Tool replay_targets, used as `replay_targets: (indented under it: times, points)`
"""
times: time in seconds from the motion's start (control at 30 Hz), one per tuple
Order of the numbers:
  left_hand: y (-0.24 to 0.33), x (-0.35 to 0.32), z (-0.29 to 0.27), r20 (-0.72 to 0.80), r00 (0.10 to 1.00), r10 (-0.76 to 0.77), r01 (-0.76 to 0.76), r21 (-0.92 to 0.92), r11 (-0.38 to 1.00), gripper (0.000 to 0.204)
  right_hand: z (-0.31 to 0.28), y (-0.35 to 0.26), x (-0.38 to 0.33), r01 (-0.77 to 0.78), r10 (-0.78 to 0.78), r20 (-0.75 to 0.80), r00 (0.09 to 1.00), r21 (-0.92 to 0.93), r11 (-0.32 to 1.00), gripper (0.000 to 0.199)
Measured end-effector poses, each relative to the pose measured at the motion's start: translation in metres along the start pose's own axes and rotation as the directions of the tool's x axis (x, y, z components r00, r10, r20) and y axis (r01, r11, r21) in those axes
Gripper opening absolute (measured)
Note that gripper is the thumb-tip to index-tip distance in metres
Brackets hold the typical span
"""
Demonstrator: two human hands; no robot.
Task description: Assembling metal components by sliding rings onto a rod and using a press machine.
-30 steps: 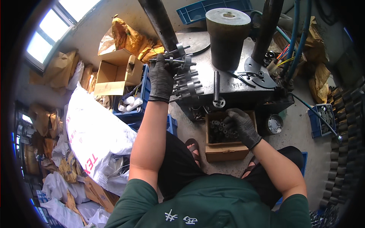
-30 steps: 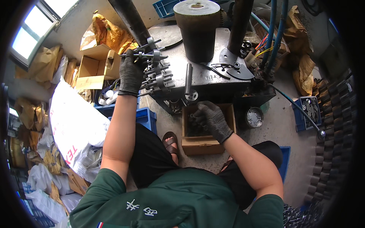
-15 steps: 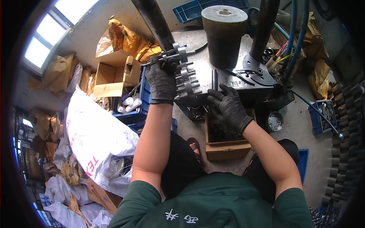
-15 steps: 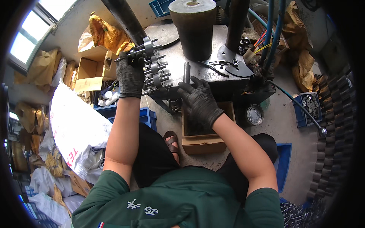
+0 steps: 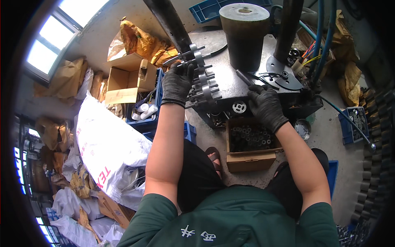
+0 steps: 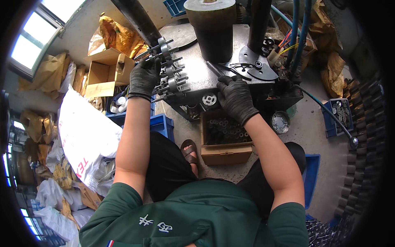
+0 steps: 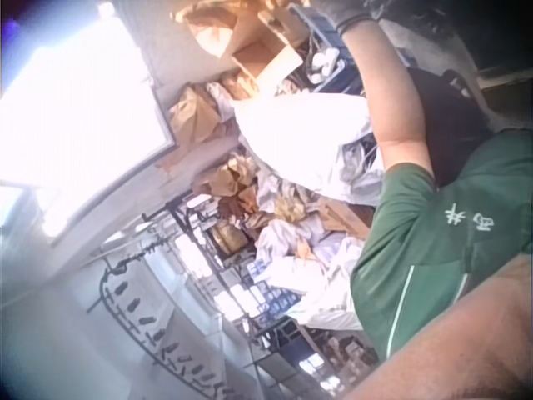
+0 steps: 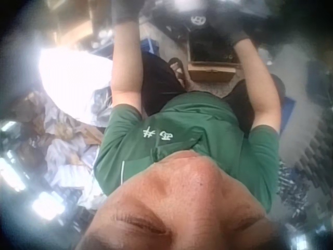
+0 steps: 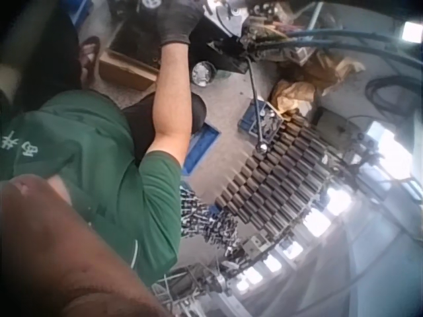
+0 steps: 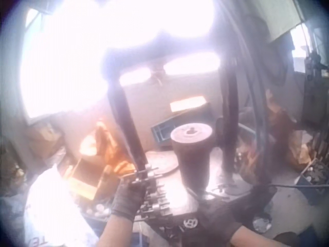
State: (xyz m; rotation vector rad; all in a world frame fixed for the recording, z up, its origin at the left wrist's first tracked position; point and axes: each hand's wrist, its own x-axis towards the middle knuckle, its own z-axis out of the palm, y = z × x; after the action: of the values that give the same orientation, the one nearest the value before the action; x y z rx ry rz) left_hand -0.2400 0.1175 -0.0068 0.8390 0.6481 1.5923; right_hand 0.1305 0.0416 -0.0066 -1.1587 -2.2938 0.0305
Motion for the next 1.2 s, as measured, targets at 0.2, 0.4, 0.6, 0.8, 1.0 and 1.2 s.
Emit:
replay_targets:
  times: [0.2,0.4,0.6,0.8,1.0,1.2]
  points:
    - [0.013,-0.027,0.062,0.220,0.945,0.241,-0.239,0.970,0.052,0.016,-0.012,0.017,-0.015,-0.001,0.002,-0.005,1.000,0.030,1.000,0.031]
    - [0.031,-0.044,0.049,-0.595,0.795,0.114,-0.008,0.178,0.984,0.031,-0.035,0.018,-0.019,-0.019,0.030,-0.088,0.996,0.120,0.993,0.029]
    - [0.044,-0.050,0.134,0.702,0.691,0.168,-0.492,0.629,-0.602,0.058,-0.084,0.013,-0.025,0.032,-0.021,-0.041,0.999,0.295,0.955,0.024]
    - [0.047,0.000,0.149,0.743,0.575,-0.343,-0.671,0.189,-0.717,0.028,-0.088,0.013,-0.034,0.081,-0.011,-0.159,0.987,0.441,0.894,0.029]
    - [0.039,0.015,0.148,0.656,0.584,-0.477,-0.660,0.043,-0.750,0.014,-0.115,0.010,-0.040,0.061,0.075,-0.247,0.966,0.498,0.865,0.033]
    - [0.046,0.022,0.147,0.663,0.524,-0.535,-0.702,-0.020,-0.712,0.016,-0.125,0.013,-0.053,0.033,0.011,-0.103,0.995,0.412,0.911,0.024]
